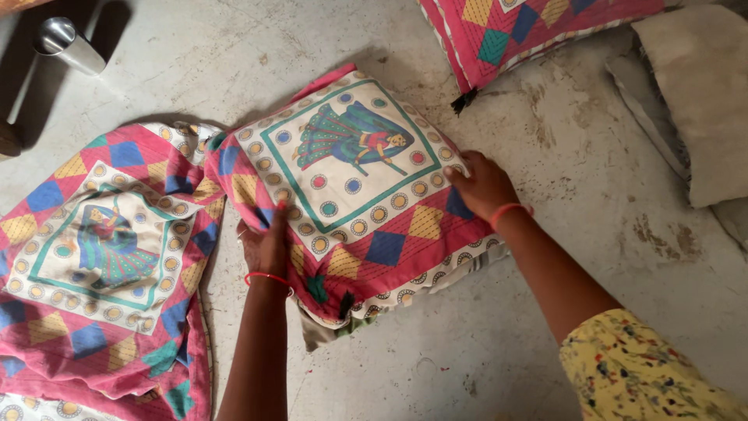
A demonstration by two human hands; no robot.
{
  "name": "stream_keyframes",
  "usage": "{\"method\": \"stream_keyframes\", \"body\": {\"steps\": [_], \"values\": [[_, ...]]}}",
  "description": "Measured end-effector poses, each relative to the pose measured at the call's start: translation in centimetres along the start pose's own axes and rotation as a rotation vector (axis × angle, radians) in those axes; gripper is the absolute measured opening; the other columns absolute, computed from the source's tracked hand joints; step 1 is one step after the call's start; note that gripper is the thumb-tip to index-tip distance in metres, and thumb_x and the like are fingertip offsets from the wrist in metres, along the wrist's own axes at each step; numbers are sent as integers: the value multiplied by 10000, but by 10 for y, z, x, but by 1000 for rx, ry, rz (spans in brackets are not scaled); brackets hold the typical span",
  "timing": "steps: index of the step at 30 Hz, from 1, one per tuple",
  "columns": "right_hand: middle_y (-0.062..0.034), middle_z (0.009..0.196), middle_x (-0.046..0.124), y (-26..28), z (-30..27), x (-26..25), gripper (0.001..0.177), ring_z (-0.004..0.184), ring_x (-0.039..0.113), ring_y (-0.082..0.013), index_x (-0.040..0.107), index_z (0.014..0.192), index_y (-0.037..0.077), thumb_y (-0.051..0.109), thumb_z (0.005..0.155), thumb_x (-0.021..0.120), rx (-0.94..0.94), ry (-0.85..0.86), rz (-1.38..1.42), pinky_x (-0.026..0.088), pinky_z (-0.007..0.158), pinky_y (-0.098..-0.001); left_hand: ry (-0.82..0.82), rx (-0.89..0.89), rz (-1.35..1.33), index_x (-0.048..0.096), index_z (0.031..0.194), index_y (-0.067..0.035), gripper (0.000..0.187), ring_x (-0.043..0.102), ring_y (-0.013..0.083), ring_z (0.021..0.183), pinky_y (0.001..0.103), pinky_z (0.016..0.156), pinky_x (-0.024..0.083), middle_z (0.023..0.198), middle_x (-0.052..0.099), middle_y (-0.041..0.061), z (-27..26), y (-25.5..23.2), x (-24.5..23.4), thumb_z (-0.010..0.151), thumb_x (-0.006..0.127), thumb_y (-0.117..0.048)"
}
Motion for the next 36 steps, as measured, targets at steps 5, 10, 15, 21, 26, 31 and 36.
{"method": "stream_keyframes", "body": {"steps": [5, 10, 15, 21, 26, 31, 36], "values": [[-142, 1190, 746, -29, -10, -18, 672, 1069, 705, -267, 641, 1314, 83, 556, 845, 731, 189, 174, 241, 545, 939, -392, 207, -84, -284, 463, 1412, 36, 726, 685, 237, 1065, 347, 905, 554, 1240, 685, 170, 5, -8, 9, 828, 812, -217], [-62, 1184, 756, -35, -15, -64, 720, 1046, 689, -209, 692, 1307, 63, 651, 917, 550, 456, 359, 577, 536, 924, -392, 389, -246, -306, 629, 1273, 27, 538, 740, 228, 912, 357, 799, 604, 1084, 757, 131, 24, -14, 20, 804, 789, -180], [-124, 1158, 737, -40, 7, -72, 682, 1041, 667, -258, 670, 1319, 65, 621, 983, 464, 496, 385, 374, 524, 933, -444, 316, -54, 286, 671, 1213, 64, 610, 744, 249, 907, 359, 766, 586, 1069, 761, 160, 53, -28, 23, 777, 855, -320], [-124, 1255, 711, -32, 60, -52, 740, 1105, 649, -247, 677, 1321, 25, 644, 998, 433, 457, 405, 557, 485, 1014, -425, 187, 8, 575, 699, 1187, 77, 774, 699, 330, 1045, 437, 890, 528, 1153, 734, 239, 110, -33, 35, 852, 724, -620], [-112, 1356, 685, -14, 101, -19, 677, 1197, 636, -239, 648, 1338, 50, 603, 985, 479, 460, 338, 561, 462, 1056, -408, 125, -38, 644, 701, 1181, 73, 883, 700, 359, 1096, 424, 989, 505, 1179, 725, 253, 144, -27, 46, 760, 753, -702], [-120, 1359, 683, -21, 130, -7, 657, 1202, 630, -247, 663, 1319, 45, 592, 1007, 474, 574, 290, 690, 450, 1070, -382, 88, 81, 601, 732, 1164, 60, 828, 711, 345, 1079, 417, 979, 513, 1152, 738, 243, 141, -18, 47, 706, 823, -624], [-57, 1360, 692, -17, 131, -19, 568, 1165, 666, -209, 645, 1331, 129, 547, 969, 514, 549, 501, 1039, 525, 1019, -388, 113, 32, 393, 706, 1164, 72, 697, 729, 278, 972, 390, 873, 553, 1090, 753, 200, 122, -19, 33, 758, 850, -477]]}}
Point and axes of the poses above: each hand's wrist, its own z-axis towards the middle knuckle, its own x-axis out of the palm, y = z × x, the point moved 1 cm from there along z, towards the middle knuckle
